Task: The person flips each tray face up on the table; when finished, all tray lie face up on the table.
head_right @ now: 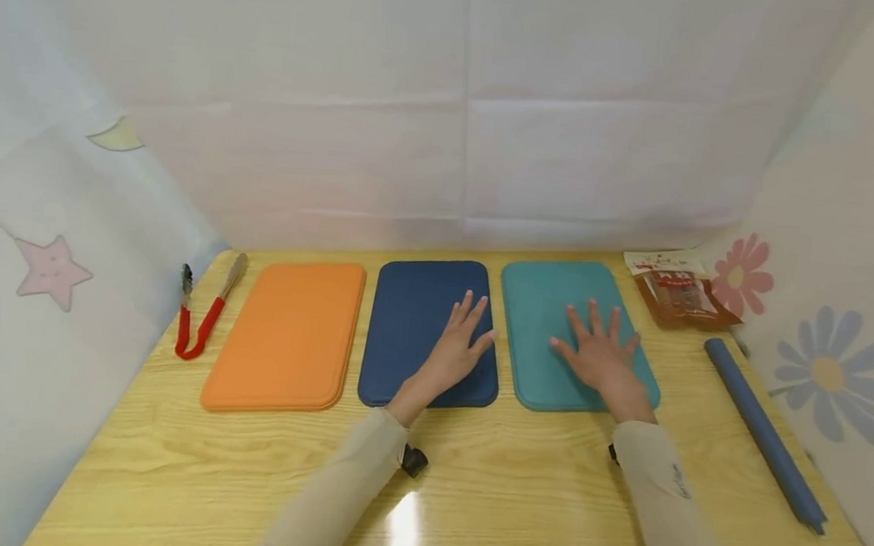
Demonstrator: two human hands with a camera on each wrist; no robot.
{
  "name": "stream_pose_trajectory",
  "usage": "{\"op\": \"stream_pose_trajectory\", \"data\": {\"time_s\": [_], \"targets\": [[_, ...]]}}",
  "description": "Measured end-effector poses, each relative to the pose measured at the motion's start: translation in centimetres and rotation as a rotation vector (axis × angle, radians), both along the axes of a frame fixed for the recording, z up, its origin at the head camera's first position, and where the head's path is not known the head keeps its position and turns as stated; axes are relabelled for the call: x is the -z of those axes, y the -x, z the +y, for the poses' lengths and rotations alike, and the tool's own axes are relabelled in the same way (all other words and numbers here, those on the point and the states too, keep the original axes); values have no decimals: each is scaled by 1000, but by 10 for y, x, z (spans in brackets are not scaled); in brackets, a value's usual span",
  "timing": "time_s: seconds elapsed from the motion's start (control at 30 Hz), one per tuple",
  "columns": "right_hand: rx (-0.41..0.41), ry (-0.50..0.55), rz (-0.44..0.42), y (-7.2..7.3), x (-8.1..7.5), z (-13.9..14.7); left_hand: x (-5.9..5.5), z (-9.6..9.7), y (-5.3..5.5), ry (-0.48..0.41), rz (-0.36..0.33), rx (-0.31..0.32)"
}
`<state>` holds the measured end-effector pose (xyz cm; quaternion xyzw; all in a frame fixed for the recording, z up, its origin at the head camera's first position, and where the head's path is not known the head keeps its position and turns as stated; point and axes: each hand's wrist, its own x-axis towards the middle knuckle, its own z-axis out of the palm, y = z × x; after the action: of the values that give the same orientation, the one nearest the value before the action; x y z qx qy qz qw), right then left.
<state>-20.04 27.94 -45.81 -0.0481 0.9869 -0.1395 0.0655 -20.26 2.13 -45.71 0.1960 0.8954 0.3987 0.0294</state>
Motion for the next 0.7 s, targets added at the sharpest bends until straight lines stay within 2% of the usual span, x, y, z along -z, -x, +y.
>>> {"op": "stream_pose_trajectory", "data": {"time_s": [0.13,0.23,0.33,0.53,0.7], "targets": [[-19,19,-9,3,8,19,5,17,1,-106,-105,12],[-44,73,-2,6,12,33,6,30,1,-167,-169,15],[-58,127,-2,10,13,44,6,41,2,-196,-198,19],[-58,149,-14,15,17,60,9,54,7,-216,-208,3],[-103,235,14,22,19,71,15,62,11,-313,-276,-34]]}}
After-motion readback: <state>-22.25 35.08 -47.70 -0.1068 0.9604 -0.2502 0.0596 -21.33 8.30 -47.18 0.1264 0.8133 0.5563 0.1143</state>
